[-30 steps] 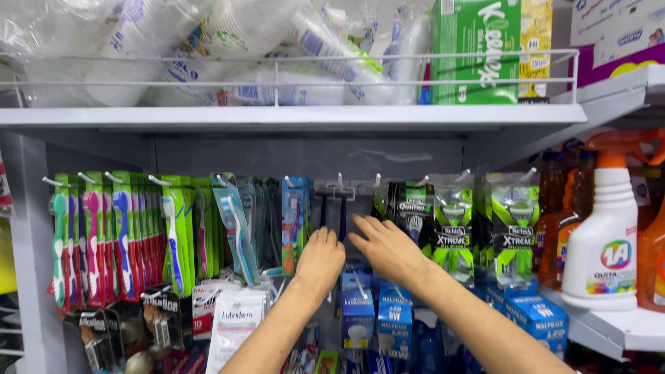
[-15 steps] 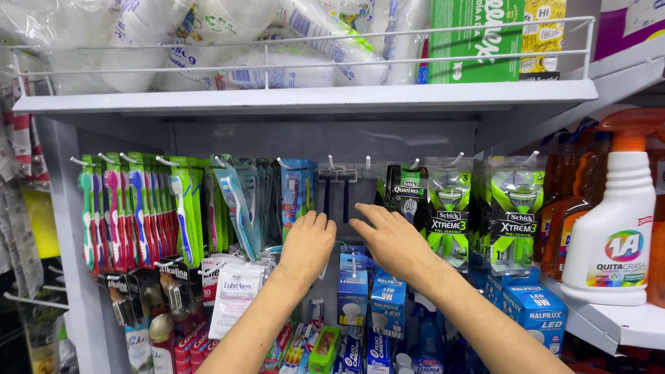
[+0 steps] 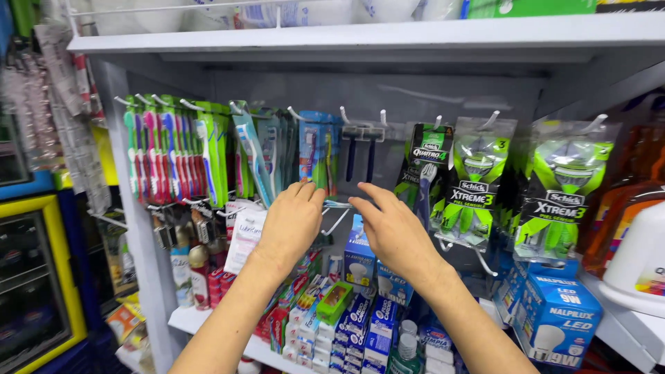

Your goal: The person repeatedly takes small packaged items from a red shopping basket and hangs them on hooks on a store shelf. The person handles multiple items one at a time, placing them on the display rack in the personal care aisle.

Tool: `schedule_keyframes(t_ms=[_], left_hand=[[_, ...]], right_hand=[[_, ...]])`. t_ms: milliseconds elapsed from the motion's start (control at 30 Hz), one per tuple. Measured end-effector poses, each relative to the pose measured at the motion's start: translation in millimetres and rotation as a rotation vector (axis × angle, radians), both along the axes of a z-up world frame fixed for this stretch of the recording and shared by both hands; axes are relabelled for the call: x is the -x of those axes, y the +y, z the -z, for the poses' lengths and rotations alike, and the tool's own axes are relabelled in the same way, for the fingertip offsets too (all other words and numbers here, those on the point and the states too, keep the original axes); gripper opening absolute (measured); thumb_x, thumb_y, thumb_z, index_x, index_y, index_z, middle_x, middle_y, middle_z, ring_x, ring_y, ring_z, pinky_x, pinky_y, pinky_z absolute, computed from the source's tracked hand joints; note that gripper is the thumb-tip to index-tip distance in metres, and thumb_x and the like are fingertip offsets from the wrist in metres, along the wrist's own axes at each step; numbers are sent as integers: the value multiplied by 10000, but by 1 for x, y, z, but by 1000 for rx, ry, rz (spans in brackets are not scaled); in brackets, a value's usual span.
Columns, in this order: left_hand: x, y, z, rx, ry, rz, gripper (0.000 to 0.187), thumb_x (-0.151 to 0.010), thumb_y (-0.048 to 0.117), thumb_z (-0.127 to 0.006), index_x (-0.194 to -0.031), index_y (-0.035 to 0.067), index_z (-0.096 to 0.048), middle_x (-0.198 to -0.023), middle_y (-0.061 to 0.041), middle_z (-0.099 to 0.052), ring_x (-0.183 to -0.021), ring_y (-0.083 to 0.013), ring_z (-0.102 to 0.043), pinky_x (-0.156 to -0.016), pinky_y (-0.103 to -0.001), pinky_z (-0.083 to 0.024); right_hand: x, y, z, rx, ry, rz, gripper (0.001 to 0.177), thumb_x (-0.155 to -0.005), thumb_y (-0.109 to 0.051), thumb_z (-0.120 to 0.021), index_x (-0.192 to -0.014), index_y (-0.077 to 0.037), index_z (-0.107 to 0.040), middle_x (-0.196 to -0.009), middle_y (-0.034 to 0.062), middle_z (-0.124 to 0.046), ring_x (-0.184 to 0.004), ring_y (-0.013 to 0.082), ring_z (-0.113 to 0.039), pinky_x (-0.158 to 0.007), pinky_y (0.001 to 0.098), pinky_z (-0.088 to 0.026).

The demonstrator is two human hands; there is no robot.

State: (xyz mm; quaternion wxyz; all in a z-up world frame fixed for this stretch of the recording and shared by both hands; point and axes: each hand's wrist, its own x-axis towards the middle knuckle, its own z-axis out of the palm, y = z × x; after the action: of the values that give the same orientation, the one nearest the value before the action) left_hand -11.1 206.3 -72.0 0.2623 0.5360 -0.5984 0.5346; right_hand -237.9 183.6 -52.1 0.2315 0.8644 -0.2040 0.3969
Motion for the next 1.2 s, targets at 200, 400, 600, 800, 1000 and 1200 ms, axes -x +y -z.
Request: schedule_keyframes(t_ms=[200,400,600,800,1000,1200], left_hand=[[-16,17,20,-7,-24,-101,280,-840,158,-746,-1113,116,-701,-1112,-85,-714,-1104,-258,-670,-891,-334,-538],[-26,62,23,-4,-30,-176,239,-831,162,-726,-1064,133,-681,-1078,-84,-711,-1053,-269,-685,-860,-348,-553],[-24,99,32,0,-5,-262,190,-830,183,-711,-1016,153,-686,-993,-59,-703,-897,-256,-690,-743,-355,-547],[-20,130,45,-7,0,-316,167,-828,169,-709,-994,174,-683,-962,-32,-698,-859,-242,-683,-703,-342,-526],[-17,148,69,-52,81,-348,156,-858,159,-704,-1013,157,-698,-962,-38,-708,-884,-230,-680,-731,-328,-515],[-16,172,95,-33,91,-388,122,-845,155,-723,-961,150,-686,-914,-53,-689,-858,-247,-680,-710,-350,-525]], right_hand=[[-6,10,8,-69,-20,-107,417,-944,26,-516,-1315,-103,-658,-1446,142,-570,-1330,325,-562,-973,428,-535],[-14,8,26,-66,-21,-197,456,-917,50,-529,-1324,-122,-638,-1436,126,-568,-1334,324,-557,-983,429,-528],[-27,8,39,-44,-38,-292,449,-920,42,-527,-1310,-152,-636,-1433,100,-565,-1332,316,-553,-991,441,-524],[-35,17,52,-71,-22,-368,446,-918,33,-533,-1316,-139,-638,-1424,105,-574,-1332,323,-554,-977,442,-523],[-51,23,72,-133,-24,-471,429,-931,43,-507,-1307,-110,-649,-1383,128,-601,-1325,334,-568,-996,442,-513],[-72,32,97,-129,-31,-553,400,-947,21,-513,-1291,-127,-655,-1354,85,-613,-1307,286,-584,-990,404,-511]])
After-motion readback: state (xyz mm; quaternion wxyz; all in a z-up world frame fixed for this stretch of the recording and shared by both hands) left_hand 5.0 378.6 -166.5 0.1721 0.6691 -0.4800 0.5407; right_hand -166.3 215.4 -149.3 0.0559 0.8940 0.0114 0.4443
